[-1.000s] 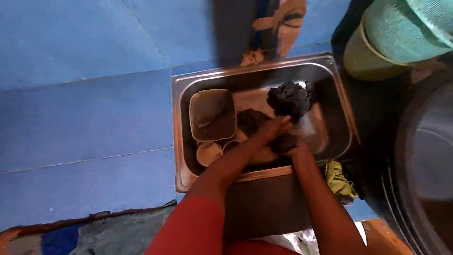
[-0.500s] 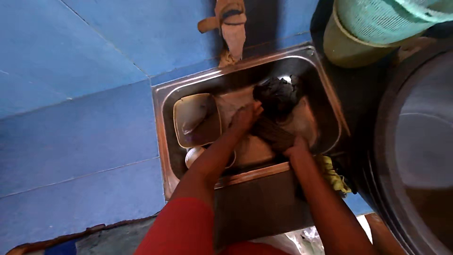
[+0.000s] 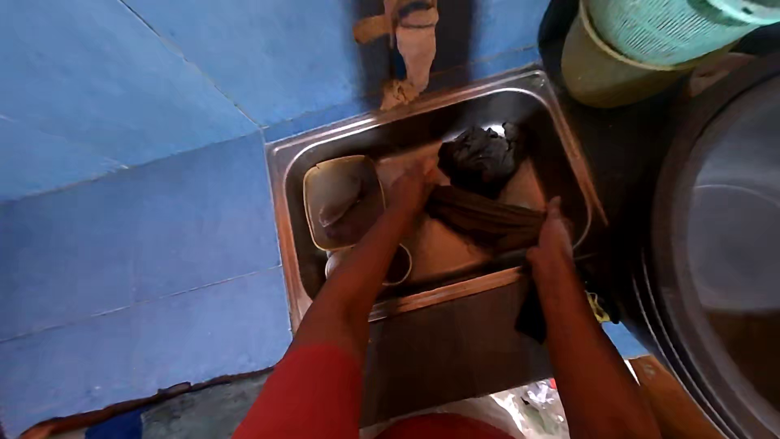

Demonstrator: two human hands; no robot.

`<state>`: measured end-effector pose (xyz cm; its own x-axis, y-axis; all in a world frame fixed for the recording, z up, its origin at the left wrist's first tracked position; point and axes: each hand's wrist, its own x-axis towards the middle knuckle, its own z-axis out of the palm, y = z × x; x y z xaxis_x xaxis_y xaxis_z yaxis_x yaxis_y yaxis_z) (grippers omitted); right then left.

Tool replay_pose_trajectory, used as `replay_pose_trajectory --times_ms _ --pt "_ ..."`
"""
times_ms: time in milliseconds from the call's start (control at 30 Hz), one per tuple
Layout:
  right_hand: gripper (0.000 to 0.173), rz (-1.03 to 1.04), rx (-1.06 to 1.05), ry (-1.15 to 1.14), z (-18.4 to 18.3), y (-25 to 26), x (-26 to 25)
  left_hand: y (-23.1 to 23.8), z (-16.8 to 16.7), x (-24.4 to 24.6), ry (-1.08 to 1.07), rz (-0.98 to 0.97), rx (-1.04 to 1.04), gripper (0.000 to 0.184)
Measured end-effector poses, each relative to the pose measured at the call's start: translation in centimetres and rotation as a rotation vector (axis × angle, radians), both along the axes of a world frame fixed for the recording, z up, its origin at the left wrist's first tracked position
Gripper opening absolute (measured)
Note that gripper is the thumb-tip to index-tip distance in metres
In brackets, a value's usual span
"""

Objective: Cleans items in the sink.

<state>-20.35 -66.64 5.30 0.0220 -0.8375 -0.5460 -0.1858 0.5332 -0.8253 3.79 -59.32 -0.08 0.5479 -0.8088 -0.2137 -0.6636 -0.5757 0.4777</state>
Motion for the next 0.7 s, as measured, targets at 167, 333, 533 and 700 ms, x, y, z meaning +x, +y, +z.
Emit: replay_pose_trajectory --times_ms 167,333,533,700 --pt "0.035 0.857 -0.433 0.614 -0.9 -1.3 0.4 2.1 2.2 -1.3 0.062 -0.154 0.044 0.075" --pt "0.041 1.357 -0.293 0.934 -4.5 -1.8 2.7 2.4 -1.2 -2.3 -0.083 -0.344 0.236 0.036" --pt "0.024 1.028 -0.325 0.382 -1.8 -4.6 -0.9 2.5 3.4 0.4 -0.027 -0.268 0.087 0.063" --pt "0.018 0.529 -0.162 -0.329 -2.7 -2.5 0.5 1.2 7.2 2.3 -0.017 0.003 -0.077 0.069"
